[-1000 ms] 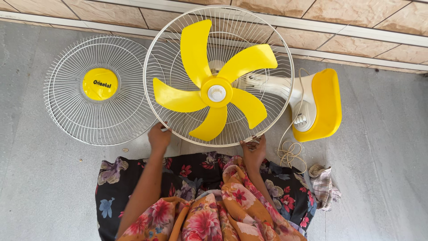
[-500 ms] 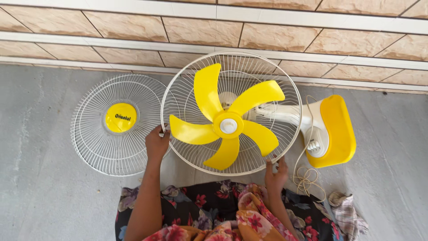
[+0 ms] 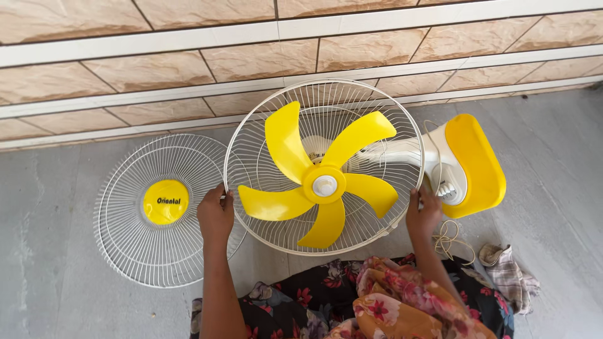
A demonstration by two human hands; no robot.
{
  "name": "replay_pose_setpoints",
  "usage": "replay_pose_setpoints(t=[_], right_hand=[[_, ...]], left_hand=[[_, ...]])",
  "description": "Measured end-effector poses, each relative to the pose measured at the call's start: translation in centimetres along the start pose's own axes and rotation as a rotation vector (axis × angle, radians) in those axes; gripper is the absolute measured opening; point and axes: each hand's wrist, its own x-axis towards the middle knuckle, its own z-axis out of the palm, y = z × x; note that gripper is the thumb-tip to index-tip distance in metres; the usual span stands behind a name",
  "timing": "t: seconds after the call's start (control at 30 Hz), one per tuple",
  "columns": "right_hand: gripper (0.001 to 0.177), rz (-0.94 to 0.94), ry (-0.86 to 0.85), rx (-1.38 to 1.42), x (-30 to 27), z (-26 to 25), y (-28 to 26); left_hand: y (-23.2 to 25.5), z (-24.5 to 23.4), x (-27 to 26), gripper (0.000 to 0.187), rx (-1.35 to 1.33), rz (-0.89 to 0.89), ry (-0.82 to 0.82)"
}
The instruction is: The person assembles a fan by placing a circular plastic rim around the front and back grill housing.
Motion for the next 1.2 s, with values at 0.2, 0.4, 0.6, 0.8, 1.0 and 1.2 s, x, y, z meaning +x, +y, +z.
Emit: replay_pose_setpoints(t=[0.2, 0.4, 0.6, 0.8, 1.0, 1.2], right_hand=[[0.017, -0.193, 0.089, 0.011, 6.7, -0.3, -2.1], [0.01, -0.351, 0.063, 0.017, 12.0, -1.3, -5.9], [0.007, -0.397, 0.013, -0.058, 14.7, -0.4, -7.4], [0.011, -0.37, -0.055, -0.02, 15.6, 0.4, -5.2], [0.023, 0.076, -0.363, 0.212, 16.8, -0.1, -3.0], [0.028, 0.125, -0.468, 0.107, 18.3, -0.8, -3.8]], left_hand=[[2.4, -0.3, 2.2, 0.029, 0.031, 0.162, 0.149], [3.0, 0.8, 2.2, 0.025, 0.121, 0.203, 0.273], [2.1, 1.5, 2.0, 0.03, 0.101, 0.192, 0.312], [2.0, 2.1, 2.0, 0.03, 0.141, 0.123, 0.279], [1.6, 2.5, 2.0, 0.031, 0.156, 0.124, 0.301], [1.6, 2.5, 2.3, 0.03, 0.131, 0.095, 0.292]])
